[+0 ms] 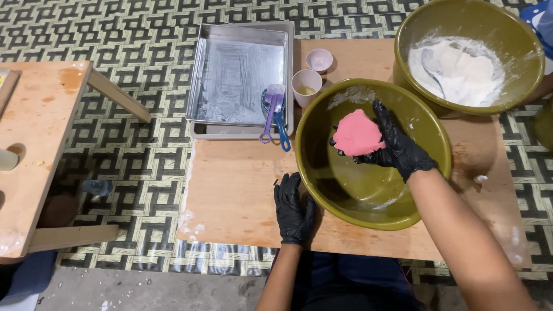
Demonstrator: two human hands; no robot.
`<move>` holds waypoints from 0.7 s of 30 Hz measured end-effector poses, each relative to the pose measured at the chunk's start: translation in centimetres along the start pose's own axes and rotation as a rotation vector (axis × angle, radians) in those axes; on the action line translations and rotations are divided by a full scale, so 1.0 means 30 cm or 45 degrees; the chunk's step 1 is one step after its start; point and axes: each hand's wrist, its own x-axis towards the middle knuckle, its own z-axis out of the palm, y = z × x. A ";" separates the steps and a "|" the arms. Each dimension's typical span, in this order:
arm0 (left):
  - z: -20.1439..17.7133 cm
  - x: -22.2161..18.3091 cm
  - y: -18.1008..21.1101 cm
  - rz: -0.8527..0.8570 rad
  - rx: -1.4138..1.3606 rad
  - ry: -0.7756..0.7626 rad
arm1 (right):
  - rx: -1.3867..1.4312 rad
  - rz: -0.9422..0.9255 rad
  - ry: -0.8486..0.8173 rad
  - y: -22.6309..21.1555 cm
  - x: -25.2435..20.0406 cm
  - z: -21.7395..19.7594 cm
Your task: Kneading a small ball of pink dough in a large green mixing bowl on a wooden table.
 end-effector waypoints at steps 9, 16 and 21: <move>0.005 0.005 0.000 0.013 0.014 0.024 | 0.079 0.049 -0.241 0.169 0.125 -0.335; 0.006 0.006 0.000 0.001 0.017 0.036 | -0.020 0.116 0.010 0.204 0.127 -0.322; 0.006 0.005 -0.005 -0.010 -0.009 0.038 | 0.112 0.471 0.285 0.160 0.160 -0.247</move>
